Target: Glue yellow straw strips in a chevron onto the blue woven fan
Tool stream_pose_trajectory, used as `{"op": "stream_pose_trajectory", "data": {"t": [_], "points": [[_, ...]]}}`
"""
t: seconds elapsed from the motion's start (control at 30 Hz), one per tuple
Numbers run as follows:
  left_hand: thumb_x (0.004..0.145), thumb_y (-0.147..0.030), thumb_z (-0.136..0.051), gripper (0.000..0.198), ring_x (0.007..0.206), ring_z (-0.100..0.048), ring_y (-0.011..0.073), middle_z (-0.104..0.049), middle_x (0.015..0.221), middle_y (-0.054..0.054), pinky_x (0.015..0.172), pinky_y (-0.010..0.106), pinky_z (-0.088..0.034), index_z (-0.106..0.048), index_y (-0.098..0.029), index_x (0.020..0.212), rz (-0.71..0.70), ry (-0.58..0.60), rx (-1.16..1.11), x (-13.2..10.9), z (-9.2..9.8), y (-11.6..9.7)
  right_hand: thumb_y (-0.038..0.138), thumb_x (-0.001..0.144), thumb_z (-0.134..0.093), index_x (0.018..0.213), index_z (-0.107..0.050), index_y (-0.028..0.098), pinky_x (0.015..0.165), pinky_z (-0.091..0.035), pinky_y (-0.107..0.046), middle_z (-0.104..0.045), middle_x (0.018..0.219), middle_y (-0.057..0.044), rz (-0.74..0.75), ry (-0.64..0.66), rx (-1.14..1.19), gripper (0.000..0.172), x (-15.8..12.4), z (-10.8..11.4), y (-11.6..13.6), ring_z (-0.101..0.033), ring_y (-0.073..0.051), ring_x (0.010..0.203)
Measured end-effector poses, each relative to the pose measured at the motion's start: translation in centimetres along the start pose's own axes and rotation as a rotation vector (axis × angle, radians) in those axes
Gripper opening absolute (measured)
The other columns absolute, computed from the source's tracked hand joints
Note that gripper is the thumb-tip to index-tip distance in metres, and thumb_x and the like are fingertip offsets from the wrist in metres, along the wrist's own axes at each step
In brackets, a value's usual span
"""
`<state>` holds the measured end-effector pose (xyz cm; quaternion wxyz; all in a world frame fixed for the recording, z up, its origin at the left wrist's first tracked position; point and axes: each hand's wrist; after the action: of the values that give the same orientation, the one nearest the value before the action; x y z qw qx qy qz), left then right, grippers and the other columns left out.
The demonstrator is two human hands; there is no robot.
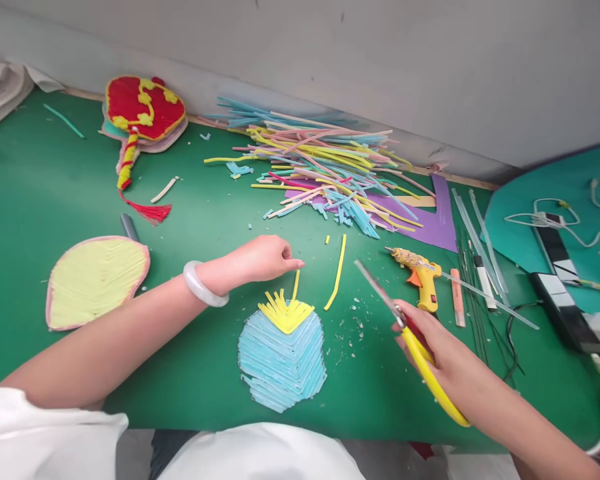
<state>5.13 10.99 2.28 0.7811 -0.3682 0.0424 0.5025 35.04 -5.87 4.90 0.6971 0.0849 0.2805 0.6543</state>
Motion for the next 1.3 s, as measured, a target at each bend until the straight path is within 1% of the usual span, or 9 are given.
{"op": "stream_pose_trajectory", "data": {"t": [0.03, 0.07, 0.17, 0.23, 0.3, 0.4, 0.57, 0.93, 1.3], "points": [[0.086, -0.061, -0.049, 0.044, 0.064, -0.061, 0.0196, -0.071, 0.074, 0.004, 0.064, 0.031, -0.038, -0.066, -0.021, 0.077, -0.015, -0.023, 0.032, 0.1, -0.2, -0.2, 0.049, 0.091, -0.047, 0.132, -0.052, 0.028, 0.079, -0.057, -0.031, -0.067, 0.109, -0.008, 0.026, 0.047, -0.020, 0.046, 0.2, 0.3, 0.6, -0.068, -0.021, 0.094], [0.086, -0.061, -0.049, 0.045, 0.063, -0.060, 0.0197, -0.070, 0.070, 0.004, 0.067, 0.032, -0.038, -0.064, -0.021, 0.073, -0.030, -0.046, 0.062, 0.3, -0.4, -0.4, 0.051, 0.091, -0.048, 0.129, -0.054, 0.027, 0.079, -0.056, -0.032, -0.066, 0.108, -0.008, 0.027, 0.103, -0.040, 0.046, 0.5, 0.6, 1.2, -0.066, -0.022, 0.093], [0.086, -0.060, -0.051, 0.048, 0.062, -0.058, 0.0195, -0.066, 0.061, 0.003, 0.078, 0.037, -0.036, -0.058, -0.019, 0.062, -0.079, -0.098, 0.131, 0.5, -1.1, -0.7, 0.060, 0.087, -0.054, 0.117, -0.060, 0.028, 0.070, -0.054, -0.032, -0.065, 0.089, -0.003, -0.047, 0.291, -0.115, 0.044, 1.2, 1.4, 3.4, -0.064, -0.020, 0.077], [0.086, -0.059, -0.052, 0.048, 0.065, -0.059, 0.0205, -0.066, 0.063, 0.004, 0.080, 0.038, -0.034, -0.056, -0.018, 0.060, -0.112, -0.132, 0.168, 0.7, -1.6, -0.7, 0.061, 0.087, -0.054, 0.114, -0.062, 0.029, 0.064, -0.052, -0.030, -0.064, 0.082, -0.001, -0.080, 0.385, -0.142, 0.043, 1.7, 1.7, 4.7, -0.062, -0.020, 0.071], [0.087, -0.055, -0.053, 0.046, 0.071, -0.060, 0.0225, -0.068, 0.070, 0.006, 0.079, 0.038, -0.033, -0.056, -0.018, 0.061, -0.127, -0.164, 0.188, 0.7, -2.0, -0.7, 0.061, 0.087, -0.054, 0.113, -0.063, 0.029, 0.059, -0.048, -0.028, -0.065, 0.079, 0.000, -0.067, 0.433, -0.162, 0.042, 2.3, 1.8, 5.5, -0.062, -0.019, 0.068], [0.089, -0.051, -0.052, 0.043, 0.074, -0.060, 0.0236, -0.067, 0.072, 0.007, 0.076, 0.038, -0.032, -0.056, -0.017, 0.062, -0.141, -0.200, 0.217, 0.6, -2.3, -0.6, 0.060, 0.086, -0.057, 0.112, -0.065, 0.028, 0.055, -0.044, -0.026, -0.063, 0.073, 0.000, -0.032, 0.457, -0.216, 0.042, 3.3, 1.8, 6.1, -0.059, -0.019, 0.063], [0.090, -0.047, -0.052, 0.042, 0.073, -0.060, 0.0239, -0.065, 0.070, 0.007, 0.075, 0.038, -0.032, -0.057, -0.017, 0.061, -0.166, -0.221, 0.244, 0.4, -2.4, -0.8, 0.058, 0.085, -0.058, 0.109, -0.066, 0.029, 0.053, -0.039, -0.025, -0.057, 0.065, 0.003, -0.035, 0.515, -0.297, 0.038, 4.4, 1.7, 7.1, -0.053, -0.017, 0.058], [0.089, -0.039, -0.054, 0.034, 0.076, -0.060, 0.0247, -0.066, 0.073, 0.007, 0.076, 0.039, -0.031, -0.061, -0.017, 0.065, -0.176, -0.223, 0.233, 0.2, -2.6, -1.0, 0.052, 0.085, -0.063, 0.109, -0.069, 0.028, 0.056, -0.039, -0.025, -0.062, 0.072, 0.001, 0.038, 0.560, -0.365, 0.034, 5.8, 1.2, 8.4, -0.059, -0.018, 0.063], [0.088, -0.031, -0.053, 0.026, 0.079, -0.060, 0.0250, -0.066, 0.075, 0.007, 0.080, 0.041, -0.032, -0.064, -0.016, 0.070, -0.213, -0.219, 0.219, 0.4, -3.1, -0.7, 0.052, 0.082, -0.068, 0.108, -0.070, 0.030, 0.052, -0.037, -0.024, -0.065, 0.069, 0.002, 0.141, 0.504, -0.514, 0.033, 6.2, 1.1, 8.0, -0.061, -0.017, 0.058]]}}
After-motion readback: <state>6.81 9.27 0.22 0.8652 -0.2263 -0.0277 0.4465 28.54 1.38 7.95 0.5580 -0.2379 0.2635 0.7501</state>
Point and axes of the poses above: each hand's wrist, its own x-axis towards the middle knuckle, its own z-axis out of the back of the hand, y = z × x
